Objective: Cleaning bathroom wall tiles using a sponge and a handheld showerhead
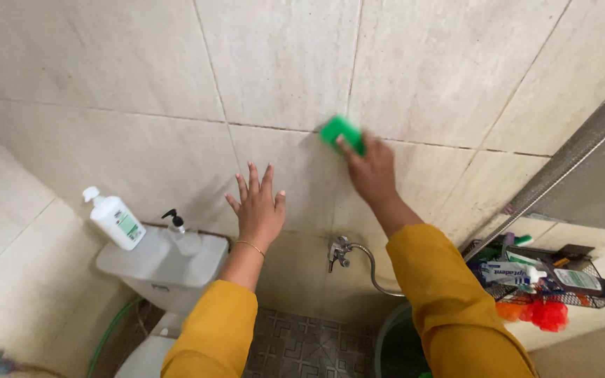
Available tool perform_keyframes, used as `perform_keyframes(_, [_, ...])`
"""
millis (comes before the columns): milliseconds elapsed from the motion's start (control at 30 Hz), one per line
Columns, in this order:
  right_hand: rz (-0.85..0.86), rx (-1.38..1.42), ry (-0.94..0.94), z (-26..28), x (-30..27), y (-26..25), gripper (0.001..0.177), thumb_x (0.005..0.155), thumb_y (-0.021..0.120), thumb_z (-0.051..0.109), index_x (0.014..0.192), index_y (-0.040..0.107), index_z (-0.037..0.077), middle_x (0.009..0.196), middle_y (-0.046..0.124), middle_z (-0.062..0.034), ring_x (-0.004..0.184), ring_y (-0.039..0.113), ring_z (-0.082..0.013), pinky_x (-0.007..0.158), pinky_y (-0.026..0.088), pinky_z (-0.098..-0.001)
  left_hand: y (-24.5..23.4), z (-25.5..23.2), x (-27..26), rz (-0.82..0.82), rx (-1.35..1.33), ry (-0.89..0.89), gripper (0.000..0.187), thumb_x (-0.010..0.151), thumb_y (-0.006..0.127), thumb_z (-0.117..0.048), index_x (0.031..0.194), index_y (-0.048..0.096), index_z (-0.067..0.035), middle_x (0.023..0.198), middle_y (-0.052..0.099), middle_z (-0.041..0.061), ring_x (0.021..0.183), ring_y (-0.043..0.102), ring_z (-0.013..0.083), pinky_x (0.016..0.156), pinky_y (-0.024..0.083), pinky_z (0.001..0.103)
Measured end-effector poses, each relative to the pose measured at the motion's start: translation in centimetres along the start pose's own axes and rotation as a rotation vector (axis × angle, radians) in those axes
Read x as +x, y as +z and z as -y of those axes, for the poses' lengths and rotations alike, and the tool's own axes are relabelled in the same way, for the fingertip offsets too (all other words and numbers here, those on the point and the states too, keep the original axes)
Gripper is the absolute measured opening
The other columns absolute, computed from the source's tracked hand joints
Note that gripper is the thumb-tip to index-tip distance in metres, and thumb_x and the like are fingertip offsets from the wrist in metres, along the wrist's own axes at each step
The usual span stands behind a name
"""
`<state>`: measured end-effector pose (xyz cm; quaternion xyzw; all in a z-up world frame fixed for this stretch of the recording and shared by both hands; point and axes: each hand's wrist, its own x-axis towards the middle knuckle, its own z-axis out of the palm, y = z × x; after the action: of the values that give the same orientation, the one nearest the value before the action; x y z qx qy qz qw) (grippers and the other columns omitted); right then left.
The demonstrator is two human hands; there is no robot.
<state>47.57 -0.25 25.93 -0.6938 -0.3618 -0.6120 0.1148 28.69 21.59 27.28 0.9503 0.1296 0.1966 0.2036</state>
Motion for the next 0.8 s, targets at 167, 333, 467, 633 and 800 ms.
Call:
perform_keyframes(167, [0.189, -0.164, -0.114, -2.5, -5.2, -0.8, 0.046, 0.092, 0.065, 0.026, 0.135, 0.065, 0.042, 0.126, 0.061, -0.0141, 0.097, 0.066, -0.0329, 0.079, 0.052, -0.0449, 1.8, 2.0, 3.9, -0.041, -0.014, 0.077, 0.066, 0.100, 0.051, -0.032, 0.161, 0.031, -0.018, 0.169, 0.016, 0.023, 0.151, 0.014, 0.0540, 0.110, 0.011, 0.081])
perform_keyframes(333, [0.005, -0.247, -0.056, -7.3, -1.0, -2.0, 0.041, 0.086, 0.076, 0.025, 0.126, 0.076, 0.036, 0.123, 0.059, -0.0179, 0.098, 0.064, -0.0357, 0.079, 0.053, -0.0450, 2.9, 2.3, 6.4, -0.072, -0.004, 0.115, 0.067, 0.099, 0.050, -0.032, 0.162, 0.029, -0.019, 0.169, 0.016, 0.021, 0.152, 0.014, 0.0532, 0.111, 0.012, 0.080])
perform_keyframes(467, [-0.134, -0.274, 0.065, -6.5, 4.0, 0.1, 0.055, 0.085, 0.081, 0.026, 0.139, 0.071, 0.034, 0.131, 0.056, -0.0192, 0.107, 0.062, -0.0352, 0.088, 0.049, -0.0449, 4.2, 0.9, 8.5, -0.191, -0.044, 0.181, 0.069, 0.098, 0.054, -0.029, 0.162, 0.030, -0.019, 0.168, 0.016, 0.022, 0.151, 0.014, 0.0545, 0.112, 0.013, 0.078])
perform_keyframes(633, [0.017, -0.193, -0.009, -1.4, 2.7, 2.7, 0.056, 0.089, 0.073, 0.029, 0.142, 0.062, 0.043, 0.129, 0.059, -0.0187, 0.099, 0.064, -0.0355, 0.080, 0.050, -0.0460, 6.2, 0.1, 11.4, -0.377, -0.069, 0.250, 0.069, 0.098, 0.051, -0.026, 0.162, 0.029, -0.017, 0.169, 0.014, 0.023, 0.152, 0.012, 0.0543, 0.114, 0.013, 0.074])
perform_keyframes(800, [0.231, -0.111, -0.256, -2.3, -2.8, 0.6, 0.043, 0.101, 0.054, 0.030, 0.141, 0.060, 0.043, 0.134, 0.062, -0.0121, 0.106, 0.064, -0.0311, 0.083, 0.050, -0.0451, 8.0, 1.0, 13.5, -0.551, 0.044, 0.260, 0.068, 0.098, 0.049, -0.036, 0.161, 0.035, -0.016, 0.169, 0.018, 0.021, 0.153, 0.012, 0.0500, 0.118, 0.011, 0.067])
